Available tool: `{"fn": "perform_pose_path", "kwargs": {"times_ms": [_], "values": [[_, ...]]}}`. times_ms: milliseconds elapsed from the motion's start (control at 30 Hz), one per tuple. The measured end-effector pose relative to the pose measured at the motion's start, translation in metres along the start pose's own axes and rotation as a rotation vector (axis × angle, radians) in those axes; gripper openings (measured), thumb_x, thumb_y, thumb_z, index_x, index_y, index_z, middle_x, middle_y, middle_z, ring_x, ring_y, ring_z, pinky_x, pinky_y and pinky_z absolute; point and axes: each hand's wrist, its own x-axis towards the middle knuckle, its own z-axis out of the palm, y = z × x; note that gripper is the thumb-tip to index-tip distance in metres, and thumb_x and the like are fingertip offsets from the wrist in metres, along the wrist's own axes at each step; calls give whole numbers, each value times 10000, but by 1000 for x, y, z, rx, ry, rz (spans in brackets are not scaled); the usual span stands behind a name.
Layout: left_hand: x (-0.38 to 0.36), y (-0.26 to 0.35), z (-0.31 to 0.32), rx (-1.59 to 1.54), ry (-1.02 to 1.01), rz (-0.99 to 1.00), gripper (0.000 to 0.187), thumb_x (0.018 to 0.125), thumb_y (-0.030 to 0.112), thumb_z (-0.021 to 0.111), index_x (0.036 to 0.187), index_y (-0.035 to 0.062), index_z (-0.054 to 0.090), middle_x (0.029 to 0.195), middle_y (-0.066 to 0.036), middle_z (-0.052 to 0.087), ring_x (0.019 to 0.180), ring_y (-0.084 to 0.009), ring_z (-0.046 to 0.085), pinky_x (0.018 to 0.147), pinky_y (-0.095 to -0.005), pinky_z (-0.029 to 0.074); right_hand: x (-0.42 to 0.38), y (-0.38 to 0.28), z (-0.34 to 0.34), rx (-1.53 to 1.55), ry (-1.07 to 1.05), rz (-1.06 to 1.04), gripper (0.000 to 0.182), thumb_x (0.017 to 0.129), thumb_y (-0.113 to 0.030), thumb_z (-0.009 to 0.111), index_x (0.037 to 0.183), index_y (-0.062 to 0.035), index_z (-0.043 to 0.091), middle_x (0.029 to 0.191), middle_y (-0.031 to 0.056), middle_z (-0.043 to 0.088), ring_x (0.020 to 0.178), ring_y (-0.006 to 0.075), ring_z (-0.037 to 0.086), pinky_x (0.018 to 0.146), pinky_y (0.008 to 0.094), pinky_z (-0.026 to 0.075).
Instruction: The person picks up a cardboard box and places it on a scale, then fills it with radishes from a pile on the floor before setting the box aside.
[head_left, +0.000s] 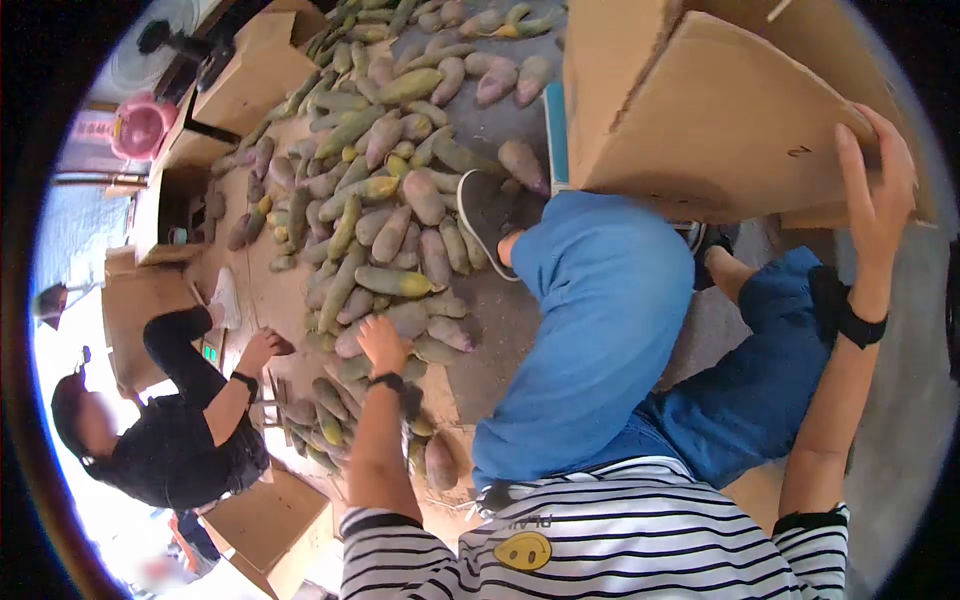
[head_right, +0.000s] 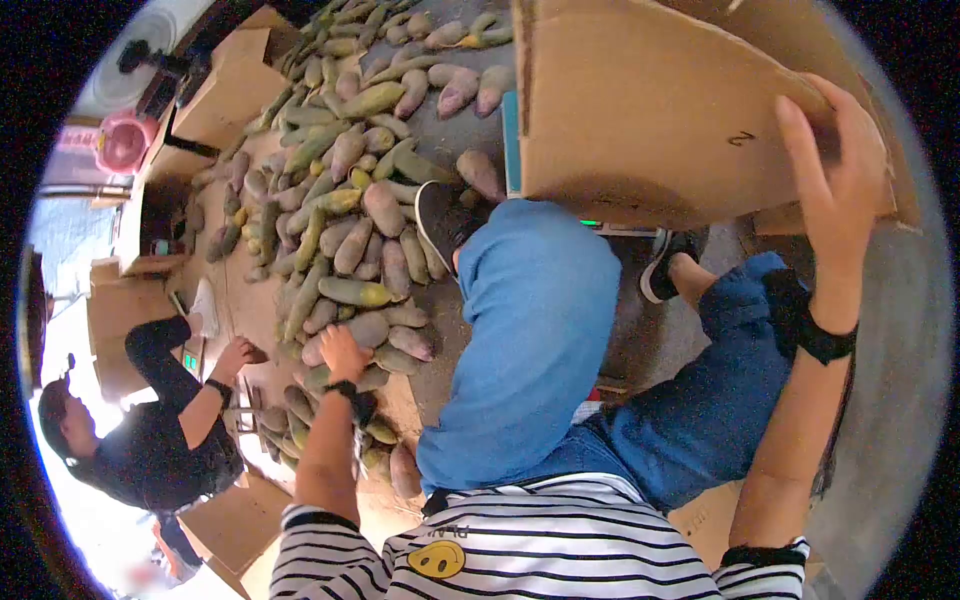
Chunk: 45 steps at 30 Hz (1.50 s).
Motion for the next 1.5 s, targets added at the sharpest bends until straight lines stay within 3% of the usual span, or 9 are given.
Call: {"fn": "perform_pose_path", "kwargs": {"times_ms": [267,333,500,700,933,1067,1200,1333,1500], "values": [[-30,1,67,-644,52,-163,529,672,443,727,859,-36,602,772,-178,624,682,-296,602,593,-385,495,6,-7,-3,-46,70,-177,250,789,-225,640,946,-34,608,907,111,616,871,302,567,781,368,422],[-31,-1,50,-1309,-406,-627,589,687,527,704,875,-18,583,640,-95,564,550,-229,561,414,-347,427,6,-6,-5,-31,106,-139,259,769,-253,648,911,-43,602,867,113,607,856,302,559,813,390,396],[-38,17,3,-1666,-753,-652,538,719,550,685,920,65,566,643,-26,505,473,-158,496,375,-294,377,1,1,-5,74,197,-92,265,745,-279,657,862,-50,594,808,115,593,813,292,550,830,407,372],[-43,63,-168,-1953,-195,134,287,895,310,538,1017,51,554,994,-24,548,950,-124,498,855,-284,393,-3,2,-11,144,225,-96,238,746,-273,639,834,-65,567,789,106,572,798,283,539,820,398,372],[-70,129,-425,-1350,948,612,603,859,429,582,1180,-72,483,1116,-131,538,1014,-200,508,894,-304,381,-7,7,-7,171,277,-129,250,737,-260,638,842,-51,551,802,107,550,826,282,526,835,399,372],[-69,180,-480,-1218,946,647,467,901,348,534,1113,-68,532,1045,-130,586,950,-183,545,850,-287,416,-7,6,-10,186,255,-121,252,730,-258,640,840,-50,550,795,106,549,830,281,524,834,399,372],[-69,190,-456,-1410,973,693,411,918,322,495,1094,-45,556,1061,-144,596,1001,-186,560,846,-304,460,-7,9,-10,166,267,-119,239,713,-255,644,800,-57,541,782,110,551,815,282,529,804,399,379],[34,105,-284,-724,635,604,356,880,274,542,1107,1,568,1102,-168,590,988,-284,569,862,-367,443,-1,1,-13,141,145,-156,243,699,-268,651,699,-59,527,687,120,544,706,304,540,694,406,406],[-21,110,-123,-1011,-74,291,379,779,261,614,1023,-29,603,927,-213,635,892,-330,604,792,-388,465,-5,1,-7,112,-26,-74,252,791,-234,641,943,-37,601,899,114,615,877,309,563,792,374,413]]}}
